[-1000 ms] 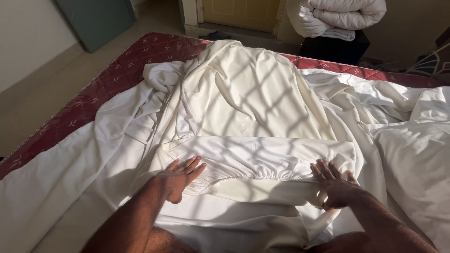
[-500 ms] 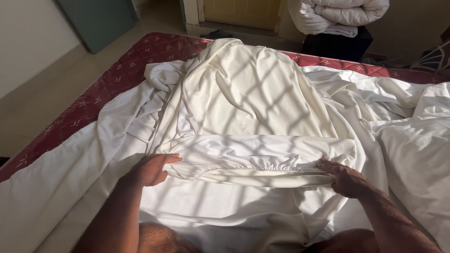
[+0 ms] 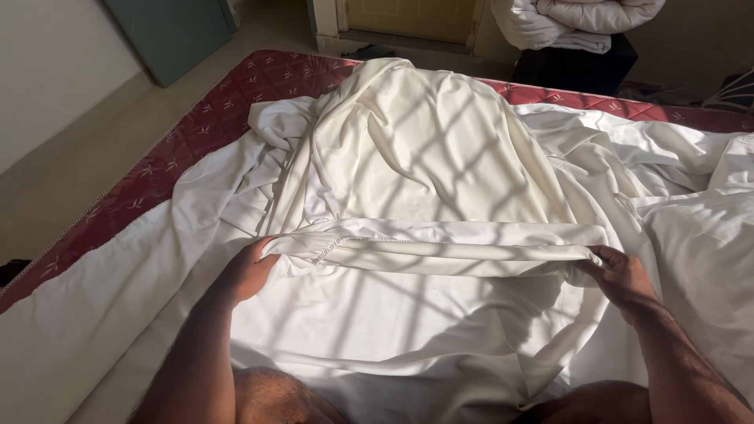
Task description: The person folds a white fitted bed sheet on a mattress. They align the corners and edges, then fold the sheet into a compact rectangular shape by hand.
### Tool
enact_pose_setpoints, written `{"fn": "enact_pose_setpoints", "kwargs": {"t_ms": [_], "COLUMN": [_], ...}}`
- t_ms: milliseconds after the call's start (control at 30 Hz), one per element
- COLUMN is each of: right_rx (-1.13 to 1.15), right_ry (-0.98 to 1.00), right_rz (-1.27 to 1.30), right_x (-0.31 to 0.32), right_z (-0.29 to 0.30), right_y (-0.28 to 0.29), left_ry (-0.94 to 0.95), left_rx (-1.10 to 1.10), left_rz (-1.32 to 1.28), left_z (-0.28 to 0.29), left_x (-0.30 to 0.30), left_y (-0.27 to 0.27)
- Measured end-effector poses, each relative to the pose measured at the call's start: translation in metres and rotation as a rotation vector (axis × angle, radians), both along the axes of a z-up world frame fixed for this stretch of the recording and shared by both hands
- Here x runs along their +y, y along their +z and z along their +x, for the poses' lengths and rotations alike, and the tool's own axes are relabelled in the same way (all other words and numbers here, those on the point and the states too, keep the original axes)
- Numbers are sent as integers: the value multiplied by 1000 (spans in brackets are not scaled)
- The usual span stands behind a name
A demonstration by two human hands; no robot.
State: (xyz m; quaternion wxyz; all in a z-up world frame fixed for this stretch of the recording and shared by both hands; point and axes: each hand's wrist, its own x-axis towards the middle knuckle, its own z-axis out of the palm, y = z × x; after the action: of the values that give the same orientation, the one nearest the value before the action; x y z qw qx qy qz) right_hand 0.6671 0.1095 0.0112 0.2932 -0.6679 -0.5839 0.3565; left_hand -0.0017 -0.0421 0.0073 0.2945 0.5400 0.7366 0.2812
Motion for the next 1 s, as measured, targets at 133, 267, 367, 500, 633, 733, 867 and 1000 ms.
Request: {"fn": "enact_pose_setpoints", "kwargs": {"t_ms": [133, 267, 367, 500, 633, 733, 867, 1000], "right_rx": [-60, -196, -185, -199, -250, -116, -394, -246], "right_ry": [-13, 1, 39, 29, 93, 249, 280, 235], "right_rz": [-11, 3, -85, -261, -455, -678, -716, -631], "right_x": [4, 7, 12, 3, 30, 45, 15, 47], "right_z": [10, 14, 28, 29, 55, 104, 74, 122], "right_y": [-5, 1, -2, 17, -16, -62, -15, -62], "left_ry": [-17, 7, -2, 26, 49, -89, -144, 14], "left_rx": [62, -4, -34, -98, 12, 64, 110, 53], "left_rz": [-23, -131, -262, -486, -679, -751, -828, -796], "left_z": [5, 18, 19, 23, 6, -12, -9, 2], "left_x": [1, -8, -15, -21, -20, -18, -25, -35], "left_y": [11, 42, 56, 70, 57, 32, 45, 76]}}
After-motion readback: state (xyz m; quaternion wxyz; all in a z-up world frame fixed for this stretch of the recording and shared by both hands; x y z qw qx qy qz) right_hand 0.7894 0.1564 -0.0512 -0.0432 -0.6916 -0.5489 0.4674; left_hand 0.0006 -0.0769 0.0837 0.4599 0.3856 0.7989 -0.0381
